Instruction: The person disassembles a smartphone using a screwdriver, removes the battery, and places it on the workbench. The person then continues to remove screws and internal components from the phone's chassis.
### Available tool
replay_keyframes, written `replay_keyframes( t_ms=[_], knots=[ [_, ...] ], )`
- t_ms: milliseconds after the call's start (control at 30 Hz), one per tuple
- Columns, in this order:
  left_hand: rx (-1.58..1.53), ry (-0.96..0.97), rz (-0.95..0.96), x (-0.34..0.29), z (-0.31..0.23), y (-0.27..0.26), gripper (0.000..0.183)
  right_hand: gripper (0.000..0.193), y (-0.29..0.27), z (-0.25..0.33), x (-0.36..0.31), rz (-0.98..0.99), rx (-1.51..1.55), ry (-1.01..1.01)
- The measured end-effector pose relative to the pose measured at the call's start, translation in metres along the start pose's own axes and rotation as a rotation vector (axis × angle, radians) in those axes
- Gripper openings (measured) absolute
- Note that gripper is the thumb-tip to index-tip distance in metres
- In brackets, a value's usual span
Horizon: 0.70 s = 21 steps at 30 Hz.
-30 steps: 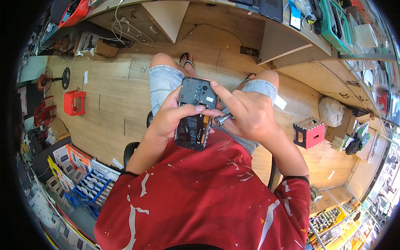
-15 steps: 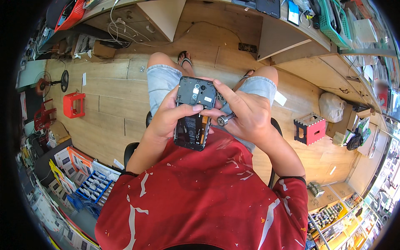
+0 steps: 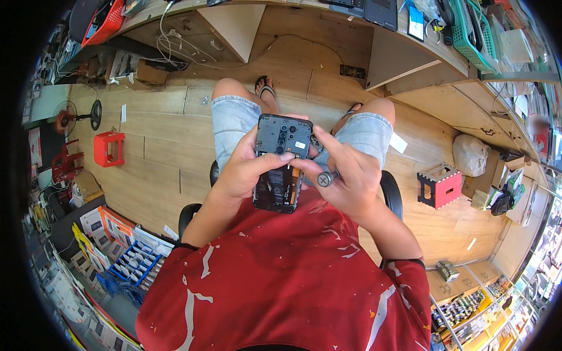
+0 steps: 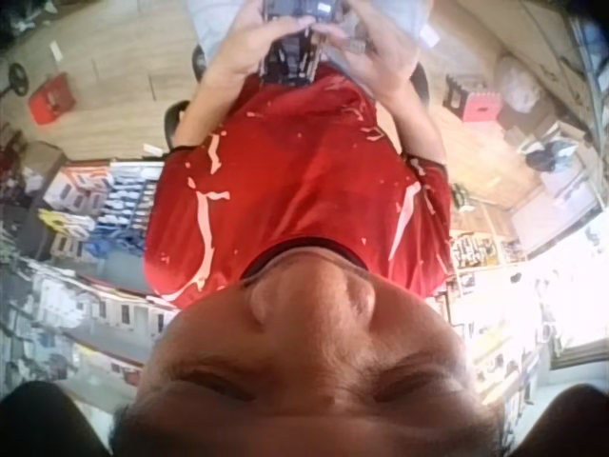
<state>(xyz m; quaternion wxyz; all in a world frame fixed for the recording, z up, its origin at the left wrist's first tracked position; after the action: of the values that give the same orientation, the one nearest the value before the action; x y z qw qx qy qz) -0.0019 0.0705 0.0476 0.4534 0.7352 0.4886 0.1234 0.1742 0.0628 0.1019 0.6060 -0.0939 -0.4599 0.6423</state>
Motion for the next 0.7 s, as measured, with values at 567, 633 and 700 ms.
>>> replay_keyframes(
  t_ms=[567, 633, 700],
  knots=[
    [0.232, 0.064, -0.055, -0.013, 0.016, -0.001, 0.059, 0.019, 0.021, -0.007, -0.029, 0.192, 0.76, 1.014],
    [0.282, 0.104, -0.055, -0.013, 0.017, -0.005, 0.059, 0.018, 0.023, -0.007, -0.03, 0.213, 0.795, 1.035],
    [0.3, 0.145, -0.044, -0.012, 0.016, -0.006, 0.059, 0.017, 0.023, -0.005, -0.03, 0.226, 0.824, 1.029]
  ],
)
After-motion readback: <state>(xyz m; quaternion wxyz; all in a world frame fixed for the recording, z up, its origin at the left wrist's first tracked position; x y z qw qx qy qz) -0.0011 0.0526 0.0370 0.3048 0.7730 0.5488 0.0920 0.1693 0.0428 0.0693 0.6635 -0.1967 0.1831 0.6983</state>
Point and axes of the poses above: each hand's wrist, its own x-axis towards the middle knuckle, its own y-axis out of the palm, z = x × y, the point moved 6 cm from there along x, towards the middle knuckle, and after that the axes turned 8 degrees about -x, right-handed, at the moved point
